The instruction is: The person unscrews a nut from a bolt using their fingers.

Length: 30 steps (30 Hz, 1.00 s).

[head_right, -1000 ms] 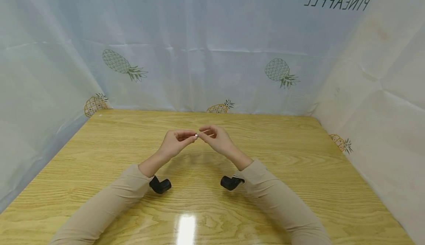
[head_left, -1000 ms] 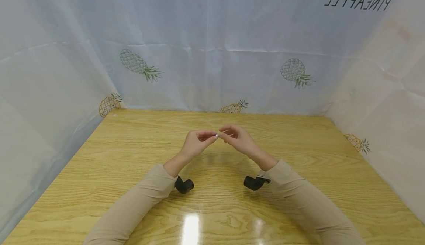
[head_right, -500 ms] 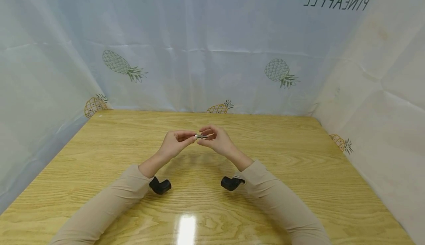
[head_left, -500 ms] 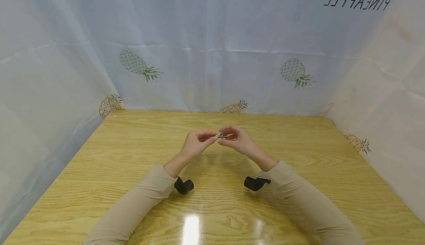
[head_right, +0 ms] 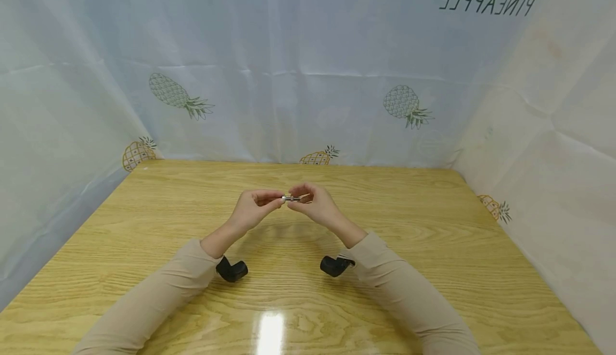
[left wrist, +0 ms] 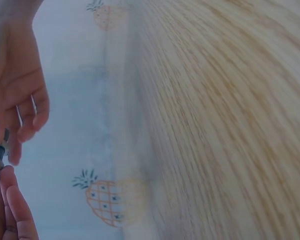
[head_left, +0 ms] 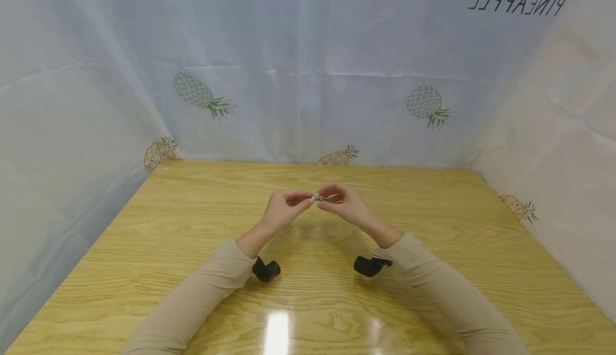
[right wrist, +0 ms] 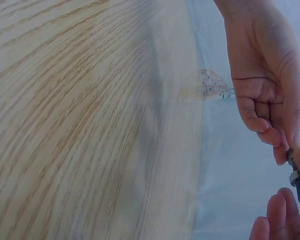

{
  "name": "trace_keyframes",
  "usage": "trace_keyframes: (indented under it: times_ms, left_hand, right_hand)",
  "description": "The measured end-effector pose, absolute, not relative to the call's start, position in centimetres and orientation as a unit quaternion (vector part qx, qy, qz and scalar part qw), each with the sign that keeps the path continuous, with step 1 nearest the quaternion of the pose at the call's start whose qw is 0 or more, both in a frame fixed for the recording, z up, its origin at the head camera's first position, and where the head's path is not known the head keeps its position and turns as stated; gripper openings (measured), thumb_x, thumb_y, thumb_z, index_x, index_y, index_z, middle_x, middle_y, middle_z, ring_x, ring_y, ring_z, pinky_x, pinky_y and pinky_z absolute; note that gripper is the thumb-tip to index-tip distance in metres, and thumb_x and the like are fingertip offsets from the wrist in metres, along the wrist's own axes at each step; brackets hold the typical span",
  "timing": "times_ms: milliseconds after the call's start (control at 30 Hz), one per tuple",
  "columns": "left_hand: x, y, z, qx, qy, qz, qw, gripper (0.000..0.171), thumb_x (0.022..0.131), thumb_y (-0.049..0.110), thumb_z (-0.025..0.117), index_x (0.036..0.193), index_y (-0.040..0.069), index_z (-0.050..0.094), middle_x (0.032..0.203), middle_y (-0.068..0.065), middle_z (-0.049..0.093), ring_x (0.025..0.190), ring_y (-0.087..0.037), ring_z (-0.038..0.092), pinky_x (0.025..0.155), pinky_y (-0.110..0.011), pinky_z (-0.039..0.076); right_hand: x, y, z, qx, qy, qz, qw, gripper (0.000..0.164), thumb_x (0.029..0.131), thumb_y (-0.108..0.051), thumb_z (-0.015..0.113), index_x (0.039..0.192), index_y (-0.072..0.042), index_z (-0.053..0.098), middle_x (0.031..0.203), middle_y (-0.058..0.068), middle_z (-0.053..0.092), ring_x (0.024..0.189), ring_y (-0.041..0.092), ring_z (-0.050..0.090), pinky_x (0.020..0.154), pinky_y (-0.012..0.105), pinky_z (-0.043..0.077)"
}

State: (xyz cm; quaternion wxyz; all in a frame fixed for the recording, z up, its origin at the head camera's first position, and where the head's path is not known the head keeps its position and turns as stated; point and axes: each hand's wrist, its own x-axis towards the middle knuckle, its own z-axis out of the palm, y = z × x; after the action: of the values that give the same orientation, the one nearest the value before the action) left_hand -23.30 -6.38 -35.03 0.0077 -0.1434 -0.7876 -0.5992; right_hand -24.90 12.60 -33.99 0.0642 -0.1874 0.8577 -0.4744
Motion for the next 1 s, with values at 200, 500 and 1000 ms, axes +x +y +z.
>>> trace_keyframes:
  times_ms: [200,500,1000]
  left_hand:
    - [-22.2,-6.2,-33.6,-0.142,-0.794,-0.591,0.002,0.027,0.091,0.013,0.061,0.111,-0.004,0.066,0.11,-0.021,0.067,0.097,-0.03,0.065,0.081,-0.032,0.055]
    - [-21.7,-6.2,-33.0,-0.137,-0.795,-0.591,0.002,0.027,0.09,0.012,0.061,0.111,-0.004,0.066,0.11,-0.022,0.067,0.096,-0.03,0.065,0.081,-0.031,0.055]
    - [-21.7,-6.4,-33.0,-0.141,-0.795,-0.59,0.0,0.027,0.091,0.012,0.061,0.111,-0.004,0.066,0.111,-0.021,0.067,0.098,-0.031,0.065,0.082,-0.032,0.055]
  right_hand:
    - [-25.0,12.6,-33.9,-0.182,0.852,-0.482,0.091,0.039,0.096,-0.033,0.052,0.123,-0.005,0.057,0.112,0.018,0.065,0.102,0.035,0.06,0.09,0.047,0.05]
    - [-25.1,12.6,-34.1,-0.187,0.859,-0.472,0.068,0.027,0.092,-0.022,0.06,0.114,-0.007,0.062,0.113,0.014,0.064,0.101,0.028,0.062,0.085,0.039,0.053]
    - [-25.2,12.6,-34.0,-0.181,0.853,-0.48,0.093,0.035,0.098,-0.03,0.049,0.116,-0.002,0.062,0.105,0.019,0.068,0.098,0.036,0.061,0.087,0.045,0.051]
